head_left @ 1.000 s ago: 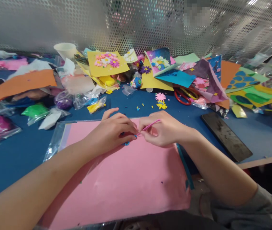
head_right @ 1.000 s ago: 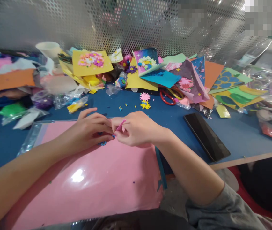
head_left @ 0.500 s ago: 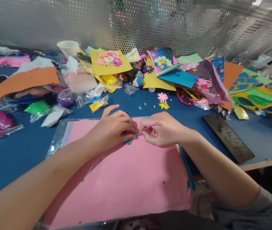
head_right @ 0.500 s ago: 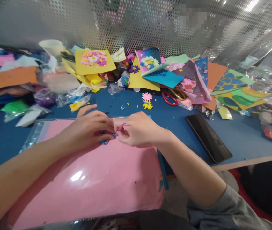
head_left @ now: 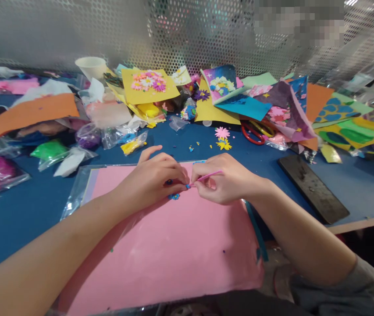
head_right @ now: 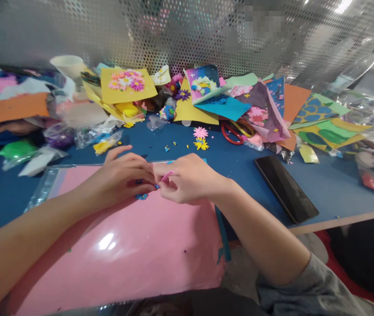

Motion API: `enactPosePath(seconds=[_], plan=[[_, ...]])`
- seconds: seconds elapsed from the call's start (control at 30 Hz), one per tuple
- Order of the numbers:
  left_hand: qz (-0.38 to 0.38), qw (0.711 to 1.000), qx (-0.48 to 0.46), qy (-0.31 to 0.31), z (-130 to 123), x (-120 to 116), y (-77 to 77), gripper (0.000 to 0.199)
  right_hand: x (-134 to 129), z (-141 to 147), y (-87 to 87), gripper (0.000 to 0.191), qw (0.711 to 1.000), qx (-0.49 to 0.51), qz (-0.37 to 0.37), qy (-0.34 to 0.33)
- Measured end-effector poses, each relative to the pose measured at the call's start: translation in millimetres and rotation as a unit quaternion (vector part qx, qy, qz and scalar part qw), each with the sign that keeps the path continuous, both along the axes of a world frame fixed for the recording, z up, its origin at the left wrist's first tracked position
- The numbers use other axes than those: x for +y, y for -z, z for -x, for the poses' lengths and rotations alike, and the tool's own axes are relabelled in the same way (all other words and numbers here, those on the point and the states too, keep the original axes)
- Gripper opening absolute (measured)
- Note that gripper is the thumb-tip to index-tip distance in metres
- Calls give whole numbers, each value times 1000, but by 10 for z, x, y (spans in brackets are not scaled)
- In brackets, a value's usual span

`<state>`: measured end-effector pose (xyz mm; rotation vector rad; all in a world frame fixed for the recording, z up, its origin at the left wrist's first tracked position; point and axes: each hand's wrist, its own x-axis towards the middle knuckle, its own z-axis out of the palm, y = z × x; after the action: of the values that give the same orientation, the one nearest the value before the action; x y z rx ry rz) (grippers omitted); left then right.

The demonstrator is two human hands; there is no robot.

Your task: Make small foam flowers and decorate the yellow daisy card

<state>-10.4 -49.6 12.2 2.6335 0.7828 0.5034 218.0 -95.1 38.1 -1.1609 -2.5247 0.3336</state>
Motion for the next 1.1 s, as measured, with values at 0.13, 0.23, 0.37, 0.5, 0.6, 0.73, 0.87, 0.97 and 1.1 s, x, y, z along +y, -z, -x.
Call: enactPosePath(seconds=[0.13, 0.23, 0.37, 0.5, 0.6, 0.73, 0.87, 0.97, 1.1], plan=[[1, 1000, -9, -3, 0, 2, 8, 16, 23, -50, -33, 12, 997, 66, 30, 14], [-2, 1000, -25, -6, 6, 7, 21, 19, 58, -94, -20, 10, 991, 126, 31, 25], [-6, 999, -32, -9, 21, 20, 16, 19, 108, -129, 3, 8, 985, 163, 15, 48], [-12, 999, -28, -12, 32, 39, -16, 16, 144, -131, 36, 12, 983, 170, -11, 62], [-19, 1000, -22, -9, 30, 42, -33, 17, 149, -111, 78, 15, 985, 157, -17, 65], [-53, 998, -7, -11, 31, 43, -38, 21, 147, -75, 120, 16, 984, 161, -2, 81], [-96, 995, -9, -42, 53, 74, -68, 25, 197, -101, 99, 26, 969, 206, -60, 126], [-116, 989, -32, -87, 65, 101, -88, 27, 240, -179, 48, 26, 962, 214, -72, 153], [-136, 982, -61, -115, 59, 114, -69, 30, 223, -248, -15, 24, 981, 35, 51, 182]])
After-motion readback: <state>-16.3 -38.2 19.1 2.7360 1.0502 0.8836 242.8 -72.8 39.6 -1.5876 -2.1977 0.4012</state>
